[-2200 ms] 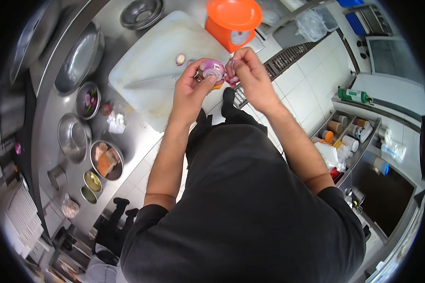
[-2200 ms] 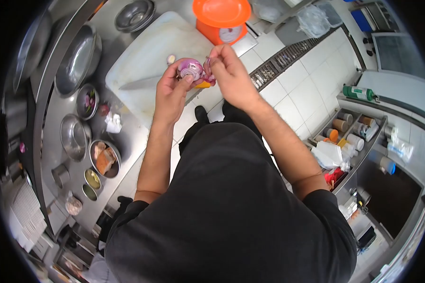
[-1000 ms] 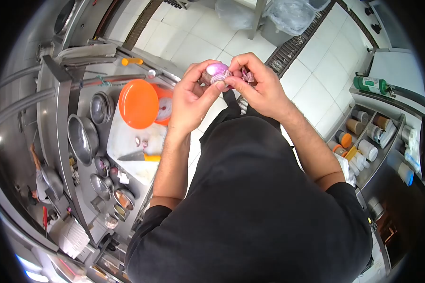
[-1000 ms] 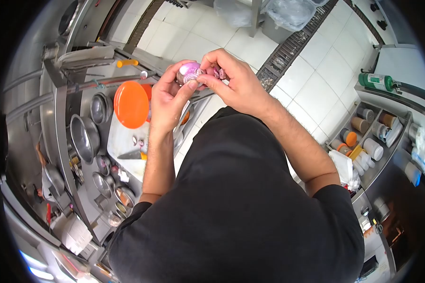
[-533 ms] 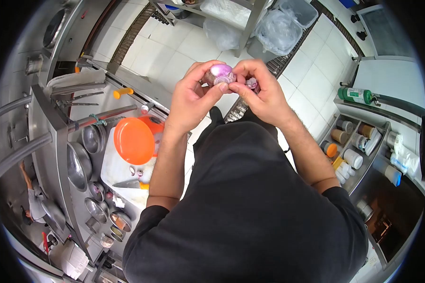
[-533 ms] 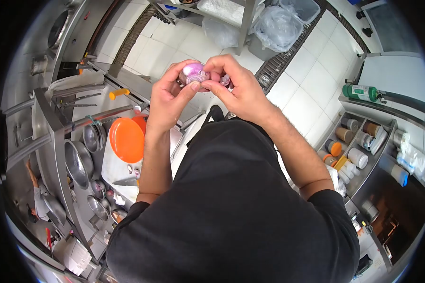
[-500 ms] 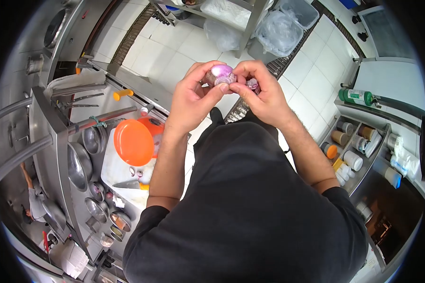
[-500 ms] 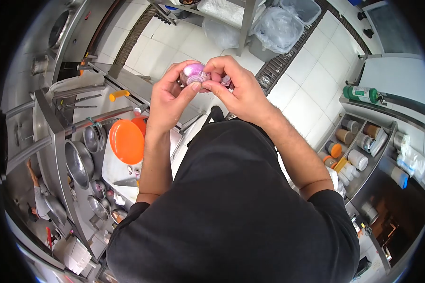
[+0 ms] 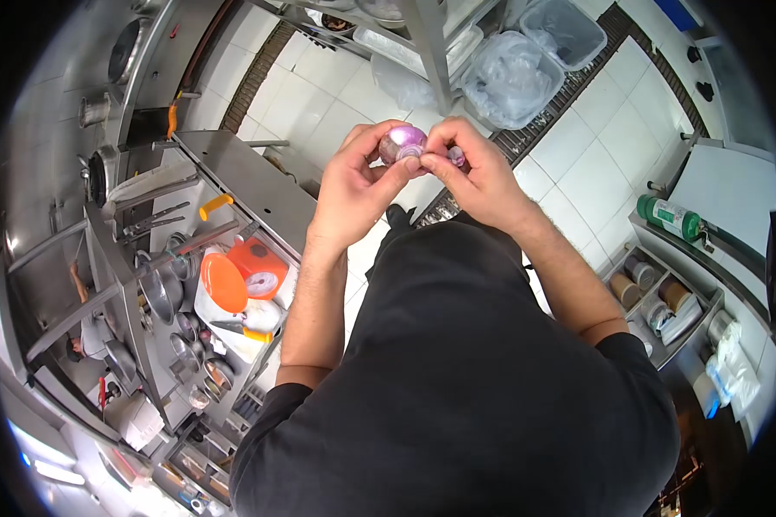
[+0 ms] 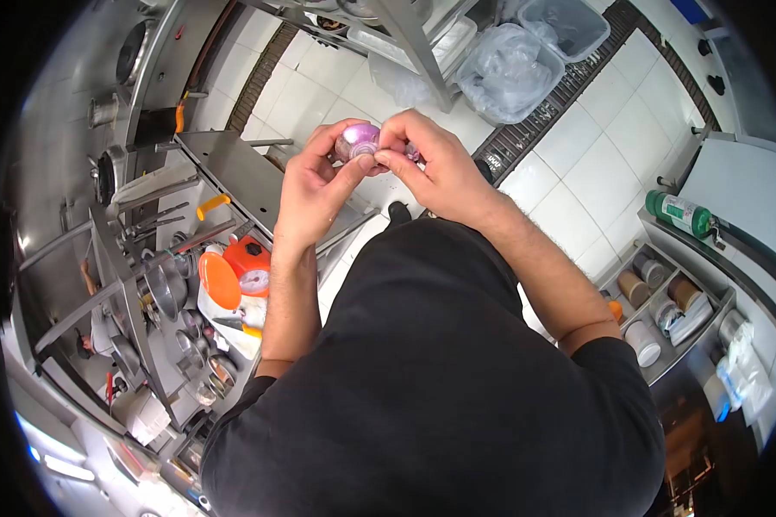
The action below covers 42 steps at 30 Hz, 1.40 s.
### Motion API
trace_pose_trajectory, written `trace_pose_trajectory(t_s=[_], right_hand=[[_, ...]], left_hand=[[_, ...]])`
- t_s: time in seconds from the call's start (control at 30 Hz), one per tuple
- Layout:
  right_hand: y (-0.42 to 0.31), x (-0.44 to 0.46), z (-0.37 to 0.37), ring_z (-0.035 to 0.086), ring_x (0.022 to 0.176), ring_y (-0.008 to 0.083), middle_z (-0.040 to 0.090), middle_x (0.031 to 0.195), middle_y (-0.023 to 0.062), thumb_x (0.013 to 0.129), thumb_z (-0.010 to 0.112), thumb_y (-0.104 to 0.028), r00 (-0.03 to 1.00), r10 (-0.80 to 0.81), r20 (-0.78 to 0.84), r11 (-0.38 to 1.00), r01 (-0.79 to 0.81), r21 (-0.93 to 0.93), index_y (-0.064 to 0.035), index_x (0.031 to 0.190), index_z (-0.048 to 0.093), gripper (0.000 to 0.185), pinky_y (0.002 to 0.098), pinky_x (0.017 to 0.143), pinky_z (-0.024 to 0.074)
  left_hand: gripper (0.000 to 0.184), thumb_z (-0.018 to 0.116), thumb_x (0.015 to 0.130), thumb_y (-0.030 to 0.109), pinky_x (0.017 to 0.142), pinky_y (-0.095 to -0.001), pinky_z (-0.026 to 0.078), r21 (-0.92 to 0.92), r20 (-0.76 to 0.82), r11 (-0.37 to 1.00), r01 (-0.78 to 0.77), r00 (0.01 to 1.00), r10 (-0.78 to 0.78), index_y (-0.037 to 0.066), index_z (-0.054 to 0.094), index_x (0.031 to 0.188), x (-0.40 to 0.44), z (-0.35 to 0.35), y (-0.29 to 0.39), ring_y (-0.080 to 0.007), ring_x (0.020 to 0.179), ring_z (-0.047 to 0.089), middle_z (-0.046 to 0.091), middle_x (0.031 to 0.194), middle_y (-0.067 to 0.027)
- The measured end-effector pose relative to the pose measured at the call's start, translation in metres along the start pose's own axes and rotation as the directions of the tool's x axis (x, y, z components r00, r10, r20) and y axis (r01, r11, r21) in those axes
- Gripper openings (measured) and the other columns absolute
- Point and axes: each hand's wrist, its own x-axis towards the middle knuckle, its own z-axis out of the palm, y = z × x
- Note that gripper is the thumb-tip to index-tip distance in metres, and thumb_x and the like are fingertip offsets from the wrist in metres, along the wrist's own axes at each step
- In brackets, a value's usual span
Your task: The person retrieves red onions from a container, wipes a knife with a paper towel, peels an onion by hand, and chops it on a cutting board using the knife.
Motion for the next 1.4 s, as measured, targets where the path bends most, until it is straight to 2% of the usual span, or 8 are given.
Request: trace_pose_trajectory(t_s=[0.27,0.37,0.47,0.63,0.73,0.93,1.07,1.4], right_hand=[[0.004,0.020,-0.060,0.058,0.081,0.0125,0.059,0.088,0.0017,0.099,0.072,-0.005,0.998,-0.046,0.036,0.997,0.044,0.058,-0.0065,0.118,0.061,0.022,0.0291,0.072,0.0490],[0.008,0.023,-0.072,0.059,0.082,0.0116,0.060,0.089,0.0010,0.099,0.072,-0.006,0.998,-0.046,0.051,0.996,0.041,0.083,-0.0062,0.116,0.061,0.020,0.0288,0.072,0.0492],[0.011,0.026,-0.084,0.059,0.082,0.0095,0.061,0.089,-0.0001,0.100,0.072,-0.007,0.996,-0.050,0.074,0.995,0.043,0.090,-0.0058,0.116,0.061,0.019,0.0276,0.072,0.0492],[0.009,0.028,-0.094,0.059,0.080,0.0067,0.061,0.087,-0.0012,0.102,0.070,-0.007,0.999,0.017,0.037,0.972,-0.025,0.232,-0.0051,0.118,0.061,0.019,0.0256,0.070,0.0490],[0.009,0.032,-0.103,0.059,0.080,0.0067,0.062,0.088,-0.0006,0.103,0.069,-0.006,0.995,-0.052,0.085,0.981,0.035,0.192,-0.0044,0.119,0.061,0.018,0.0251,0.068,0.0506],[0.012,0.032,-0.107,0.063,0.071,0.0083,0.062,0.088,0.0015,0.106,0.065,-0.006,0.993,0.050,0.110,0.902,-0.092,0.421,-0.0032,0.119,0.060,0.015,0.0246,0.065,0.0540],[0.014,0.033,-0.113,0.063,0.069,0.0089,0.062,0.090,0.0028,0.108,0.060,-0.007,0.980,0.119,0.159,0.888,-0.177,0.424,-0.0025,0.115,0.058,0.009,0.0249,0.064,0.0529],[0.026,0.021,-0.122,0.047,0.071,0.0055,0.052,0.094,0.0002,0.112,0.053,-0.009,0.930,0.225,0.291,0.768,-0.353,0.534,-0.0045,0.112,0.052,0.005,0.0229,0.062,0.0429]], left_hand=[[0.042,0.079,0.096,0.006,0.096,-0.0301,0.064,0.109,-0.021,0.990,0.092,0.996,-0.090,-0.006,0.064,0.134,0.036,0.040,0.033,-0.0165,0.111,0.065,0.059,0.121,-0.0088],[0.041,0.074,0.099,0.002,0.092,-0.0333,0.061,0.112,-0.037,0.989,0.099,0.995,-0.095,-0.008,0.062,0.137,0.044,0.051,0.035,-0.0185,0.100,0.072,0.071,0.116,-0.0114],[0.042,0.076,0.097,0.004,0.094,-0.0339,0.064,0.066,-0.032,0.989,0.136,0.990,-0.134,-0.007,0.063,0.135,0.051,0.053,0.030,-0.0176,0.106,0.069,0.065,0.118,-0.0103],[0.040,0.072,0.100,0.009,0.090,-0.0344,0.064,-0.182,-0.037,0.964,0.192,0.979,-0.202,-0.008,0.062,0.135,0.059,0.070,0.035,-0.0195,0.094,0.073,0.073,0.114,-0.0147],[0.039,0.071,0.102,0.013,0.088,-0.0344,0.063,-0.242,0.004,0.948,0.208,0.977,-0.213,-0.008,0.063,0.134,0.063,0.072,0.035,-0.0191,0.094,0.073,0.074,0.113,-0.0144],[0.037,0.067,0.102,0.012,0.086,-0.0338,0.064,-0.165,0.021,0.943,0.288,0.957,-0.288,-0.006,0.062,0.134,0.073,0.071,0.037,-0.0179,0.098,0.073,0.072,0.116,-0.0116],[0.035,0.067,0.102,0.012,0.086,-0.0338,0.064,-0.136,0.037,0.938,0.318,0.948,-0.316,-0.006,0.063,0.133,0.077,0.073,0.034,-0.0169,0.098,0.072,0.073,0.115,-0.0114],[0.035,0.064,0.106,0.014,0.097,-0.0402,0.063,-0.507,0.030,0.839,0.198,0.977,-0.213,-0.005,0.059,0.135,0.080,0.078,0.008,-0.0244,0.109,0.073,0.071,0.121,-0.0137]])
